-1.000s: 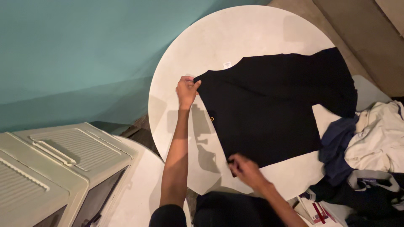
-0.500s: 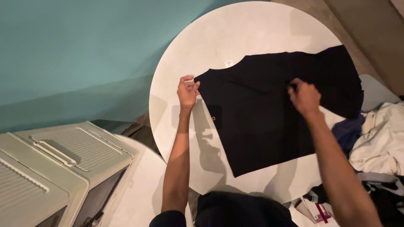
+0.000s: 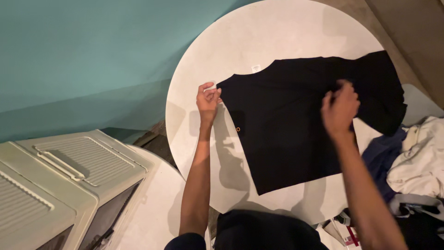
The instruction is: The person picks up a shirt, spreads it out on a table, and folds the sleeves and body before placing it into a drawer.
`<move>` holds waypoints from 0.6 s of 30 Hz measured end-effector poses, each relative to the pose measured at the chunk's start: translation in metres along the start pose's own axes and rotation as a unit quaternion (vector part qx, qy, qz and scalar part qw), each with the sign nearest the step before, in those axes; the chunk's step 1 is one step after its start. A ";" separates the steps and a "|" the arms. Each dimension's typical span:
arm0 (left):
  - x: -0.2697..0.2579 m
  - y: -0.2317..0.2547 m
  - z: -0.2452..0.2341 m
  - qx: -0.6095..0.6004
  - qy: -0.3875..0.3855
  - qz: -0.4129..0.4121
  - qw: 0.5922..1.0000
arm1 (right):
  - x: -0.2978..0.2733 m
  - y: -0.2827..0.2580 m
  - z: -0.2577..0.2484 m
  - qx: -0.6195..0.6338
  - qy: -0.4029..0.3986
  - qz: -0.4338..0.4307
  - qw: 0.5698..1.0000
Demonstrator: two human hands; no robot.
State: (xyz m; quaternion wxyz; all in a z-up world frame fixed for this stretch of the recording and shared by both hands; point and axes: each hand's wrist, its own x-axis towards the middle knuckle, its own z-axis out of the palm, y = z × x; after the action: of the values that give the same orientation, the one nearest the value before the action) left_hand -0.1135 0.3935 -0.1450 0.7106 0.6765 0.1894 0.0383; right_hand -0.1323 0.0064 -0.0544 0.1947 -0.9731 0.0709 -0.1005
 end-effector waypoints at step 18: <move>0.008 0.019 0.003 0.143 0.053 0.025 0.988 | -0.294 -0.091 0.066 0.027 -0.362 -0.259 0.895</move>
State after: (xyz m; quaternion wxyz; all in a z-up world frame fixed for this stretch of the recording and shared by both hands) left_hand -0.1014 0.3946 -0.1284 0.5944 0.7727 0.2131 0.0645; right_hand -0.3936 0.1662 -0.1279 0.2006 -0.9204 -0.2617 0.2102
